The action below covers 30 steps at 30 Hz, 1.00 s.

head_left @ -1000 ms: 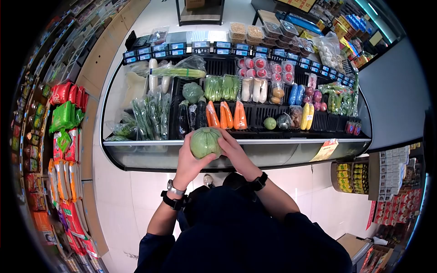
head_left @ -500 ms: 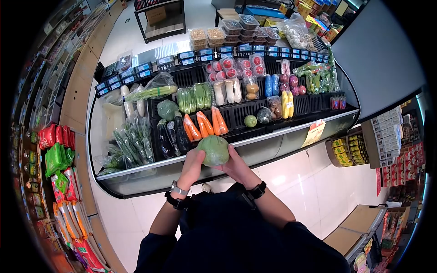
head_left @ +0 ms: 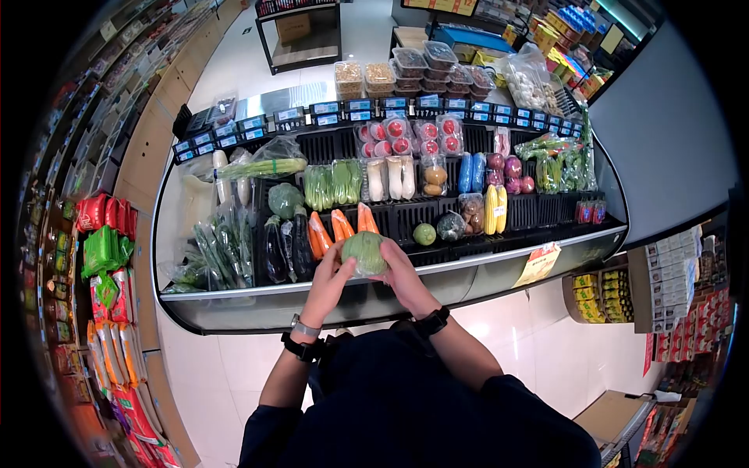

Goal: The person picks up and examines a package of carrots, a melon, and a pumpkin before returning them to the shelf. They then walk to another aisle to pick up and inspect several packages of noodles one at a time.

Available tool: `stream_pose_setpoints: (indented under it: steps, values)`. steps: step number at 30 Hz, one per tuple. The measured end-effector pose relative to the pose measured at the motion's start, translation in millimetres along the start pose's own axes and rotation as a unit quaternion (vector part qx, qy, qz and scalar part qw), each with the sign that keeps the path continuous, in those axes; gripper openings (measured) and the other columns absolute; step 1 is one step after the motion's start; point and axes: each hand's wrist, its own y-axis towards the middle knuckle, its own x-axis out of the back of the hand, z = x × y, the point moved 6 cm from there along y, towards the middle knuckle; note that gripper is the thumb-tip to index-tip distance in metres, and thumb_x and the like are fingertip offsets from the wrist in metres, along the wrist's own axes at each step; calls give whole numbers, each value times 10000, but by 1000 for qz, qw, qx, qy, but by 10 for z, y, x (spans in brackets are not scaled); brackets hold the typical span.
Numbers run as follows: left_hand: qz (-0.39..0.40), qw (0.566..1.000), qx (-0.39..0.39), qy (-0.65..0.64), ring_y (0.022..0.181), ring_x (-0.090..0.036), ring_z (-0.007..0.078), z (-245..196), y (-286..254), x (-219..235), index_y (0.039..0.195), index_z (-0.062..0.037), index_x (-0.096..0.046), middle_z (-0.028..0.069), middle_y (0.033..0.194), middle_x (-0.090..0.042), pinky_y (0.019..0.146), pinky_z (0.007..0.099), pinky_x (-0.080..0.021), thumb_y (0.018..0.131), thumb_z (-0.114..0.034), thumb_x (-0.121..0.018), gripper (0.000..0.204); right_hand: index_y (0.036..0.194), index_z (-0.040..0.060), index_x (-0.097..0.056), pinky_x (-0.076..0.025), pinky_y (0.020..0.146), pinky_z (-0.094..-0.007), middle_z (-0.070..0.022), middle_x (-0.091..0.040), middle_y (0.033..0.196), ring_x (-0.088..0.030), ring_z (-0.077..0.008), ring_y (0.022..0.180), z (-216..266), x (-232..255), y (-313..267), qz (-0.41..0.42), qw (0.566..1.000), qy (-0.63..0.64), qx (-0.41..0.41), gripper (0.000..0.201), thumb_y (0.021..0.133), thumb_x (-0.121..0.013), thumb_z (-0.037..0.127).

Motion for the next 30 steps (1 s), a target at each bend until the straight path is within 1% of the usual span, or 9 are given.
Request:
stream_pose_setpoints:
  steps: [3,9,13,15,18,24,25,27,30]
  values:
    - [-29,997,-60,36,1053,-570,140,-177,75,-285,1382,33,-419,116,1215,-579,916,295,-475,955,-234,-641,550,1365,109,-473,-504,922,-337,-12,-569,1261,-576,-109,1121,21,188,100,23,999,-43,-10,461,1046,-440,441]
    - [-5,999,-32,1,1147,-536,168,-133,302,-799,1409,17,-388,112,1273,-543,992,297,-434,958,-217,-633,564,1350,96,-498,-513,816,-263,-17,-584,1157,-582,-84,1019,475,569,48,22,996,-82,14,487,1013,-527,445]
    - [-21,998,-53,-41,1209,-485,160,-96,429,-1163,1421,11,-380,87,1310,-512,1039,302,-393,990,-201,-589,524,1361,100,-493,-522,820,-264,-16,-589,1157,-598,-89,1010,727,958,65,31,990,-134,27,467,1031,-491,429]
    - [-25,998,-52,-22,1244,-471,169,35,493,-1246,1444,8,-370,88,1349,-504,1059,316,-379,1024,-261,-531,523,1404,84,-438,-512,921,-336,-48,-555,1292,-585,-148,1146,780,1137,69,46,997,-57,-8,478,1058,-415,413]
    - [-33,992,-20,-119,1310,-439,198,344,573,-1296,1477,2,-364,108,1438,-464,1101,328,-341,1064,-435,-375,601,1406,79,-433,-519,919,-349,-51,-552,1312,-594,-155,1147,790,1323,106,78,996,-35,-24,485,1063,-391,420]
    - [-73,985,-2,-155,1382,-394,210,624,487,-1314,1489,-2,-328,107,1500,-410,1159,370,-294,1068,-489,-282,645,1524,151,-286,-439,1039,-423,-57,-514,1384,-553,-231,1236,760,1301,173,137,985,-65,-80,655,1025,-382,564]
    - [-74,985,0,-154,1382,-394,210,606,481,-1300,1489,-2,-328,107,1500,-410,1159,370,-294,1068,-489,-282,645,1524,151,-286,-439,1039,-423,-57,-514,1384,-553,-231,1236,745,1288,199,137,985,-63,-81,655,1025,-382,564]
    - [-91,994,-27,-55,1384,-388,206,528,451,-1253,1486,1,-333,115,1495,-416,1166,362,-279,1073,-476,-276,634,1487,105,-330,-477,1025,-459,-100,-503,1414,-559,-245,1242,657,1127,177,227,955,105,-160,604,1052,-314,523]
    - [-101,994,-37,-24,1329,-449,191,169,522,-1235,1461,7,-386,105,1456,-456,1129,334,-327,1078,-416,-332,573,1478,120,-339,-469,1034,-455,-92,-508,1390,-553,-246,1243,637,1085,234,200,964,116,-129,583,1038,-402,497]
